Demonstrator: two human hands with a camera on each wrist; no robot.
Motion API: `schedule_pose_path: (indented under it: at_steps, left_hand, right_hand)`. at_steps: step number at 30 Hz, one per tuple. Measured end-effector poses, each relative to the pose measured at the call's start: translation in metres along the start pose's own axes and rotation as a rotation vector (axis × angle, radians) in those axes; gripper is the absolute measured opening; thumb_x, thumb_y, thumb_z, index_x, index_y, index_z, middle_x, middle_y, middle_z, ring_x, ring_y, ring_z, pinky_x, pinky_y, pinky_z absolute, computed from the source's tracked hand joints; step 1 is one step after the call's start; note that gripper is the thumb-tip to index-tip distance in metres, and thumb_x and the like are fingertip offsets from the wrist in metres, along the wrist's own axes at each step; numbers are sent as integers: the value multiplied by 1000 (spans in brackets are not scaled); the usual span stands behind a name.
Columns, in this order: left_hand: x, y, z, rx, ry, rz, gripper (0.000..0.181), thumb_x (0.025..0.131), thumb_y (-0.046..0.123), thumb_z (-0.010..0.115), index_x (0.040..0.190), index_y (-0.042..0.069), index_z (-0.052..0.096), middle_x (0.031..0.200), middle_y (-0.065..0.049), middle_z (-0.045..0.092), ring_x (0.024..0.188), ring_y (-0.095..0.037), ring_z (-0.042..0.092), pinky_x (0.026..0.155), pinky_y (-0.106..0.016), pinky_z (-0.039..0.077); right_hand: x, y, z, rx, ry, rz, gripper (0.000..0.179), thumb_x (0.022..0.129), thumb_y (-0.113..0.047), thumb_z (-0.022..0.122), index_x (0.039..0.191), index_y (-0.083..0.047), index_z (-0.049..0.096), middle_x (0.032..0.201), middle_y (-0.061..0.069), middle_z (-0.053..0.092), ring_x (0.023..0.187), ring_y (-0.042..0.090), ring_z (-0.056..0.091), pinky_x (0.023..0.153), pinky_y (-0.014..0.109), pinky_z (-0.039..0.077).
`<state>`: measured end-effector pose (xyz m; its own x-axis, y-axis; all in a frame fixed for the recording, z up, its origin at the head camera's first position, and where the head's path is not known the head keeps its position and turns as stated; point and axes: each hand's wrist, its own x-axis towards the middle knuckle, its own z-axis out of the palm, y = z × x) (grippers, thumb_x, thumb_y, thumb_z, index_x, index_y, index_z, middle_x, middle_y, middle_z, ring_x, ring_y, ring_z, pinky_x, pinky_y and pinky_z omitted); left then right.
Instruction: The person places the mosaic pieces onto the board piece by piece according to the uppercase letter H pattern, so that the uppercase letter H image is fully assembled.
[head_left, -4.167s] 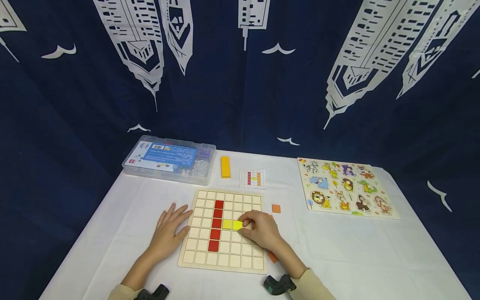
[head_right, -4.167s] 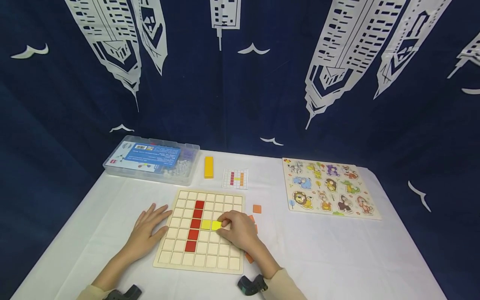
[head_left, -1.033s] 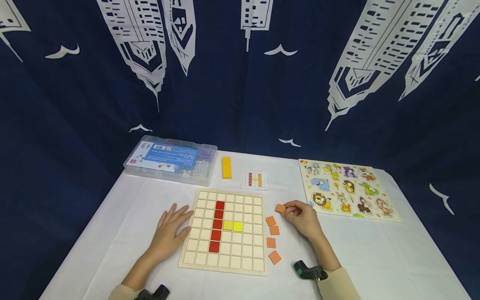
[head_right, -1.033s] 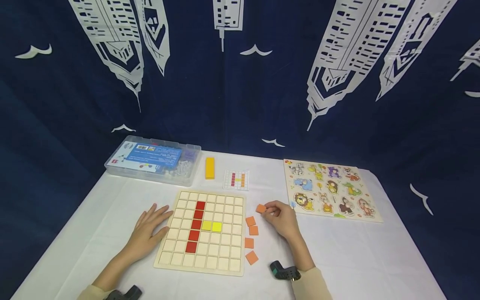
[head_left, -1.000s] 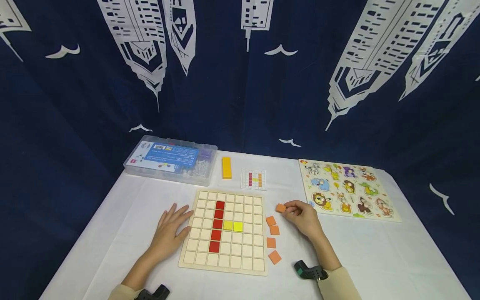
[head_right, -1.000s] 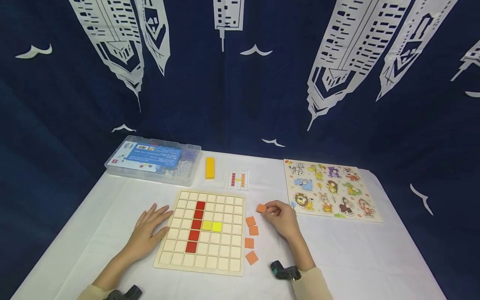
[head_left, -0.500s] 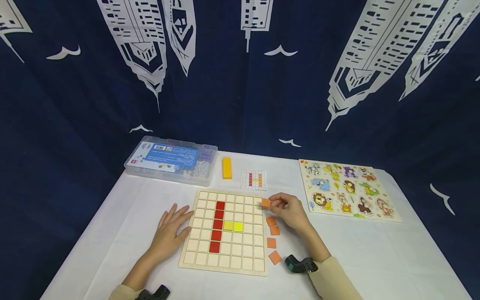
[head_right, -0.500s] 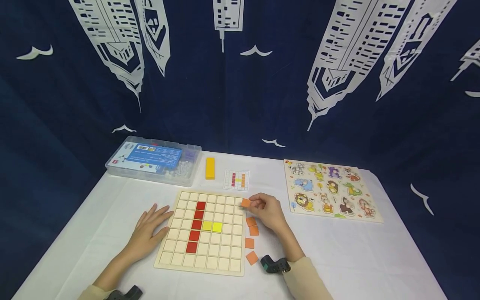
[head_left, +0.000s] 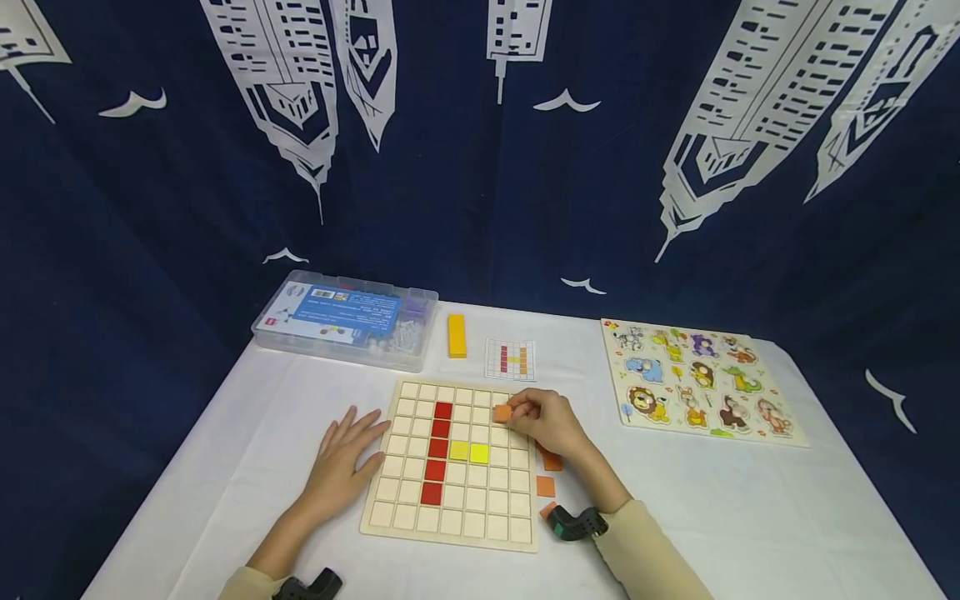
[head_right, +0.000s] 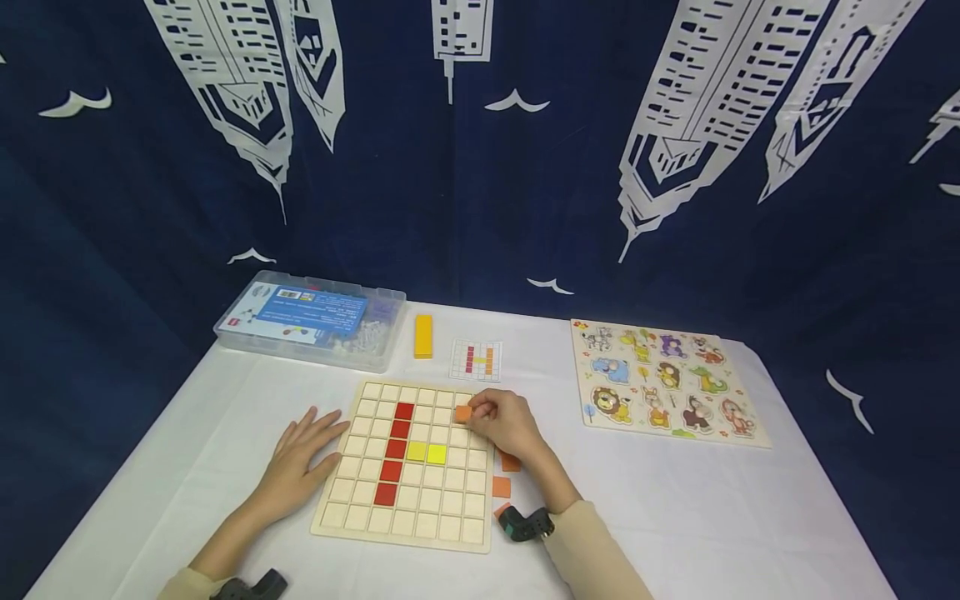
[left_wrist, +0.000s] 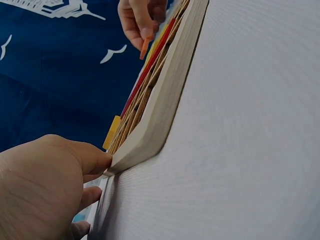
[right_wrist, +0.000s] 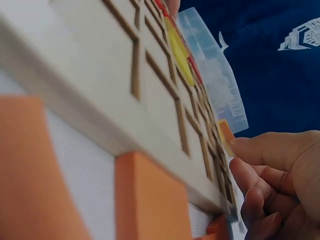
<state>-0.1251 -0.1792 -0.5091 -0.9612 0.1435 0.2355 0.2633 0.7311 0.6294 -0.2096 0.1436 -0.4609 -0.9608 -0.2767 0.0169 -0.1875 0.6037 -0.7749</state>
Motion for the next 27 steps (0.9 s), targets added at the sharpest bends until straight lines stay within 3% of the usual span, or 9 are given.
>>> schedule_pose_path:
  at_steps: [15,20,27]
  left_hand:
    - [0,0,-1,-2,3,2,44,91,10,64,134,6,58,149,-18,46,146,-46,21,117,-64,6]
    - [-1,0,0,-2,13,16,44,90,9,64,134,5,59,147,-19,47,145,-47,23,116,-65,8]
    - [-1,1,-1,-7,-13,-12,44,91,11,64,135,6,57,150,-18,45,147,-45,19,117,-64,5]
  right_hand:
    - [1,1,6,-78,-13,-17,20,77,-6,80,96,-7,74,72,-4,61,60,8,48,54,17,39]
    - [-7,1,-4,-56,-13,-31,25,78,-8,80,103,-6,73,74,-3,62,58,8,45,53,18,37]
    - [-28,12,-29,17,57,-74,30,82,-6,76,110,-2,70,80,2,65,61,6,47,53,19,39]
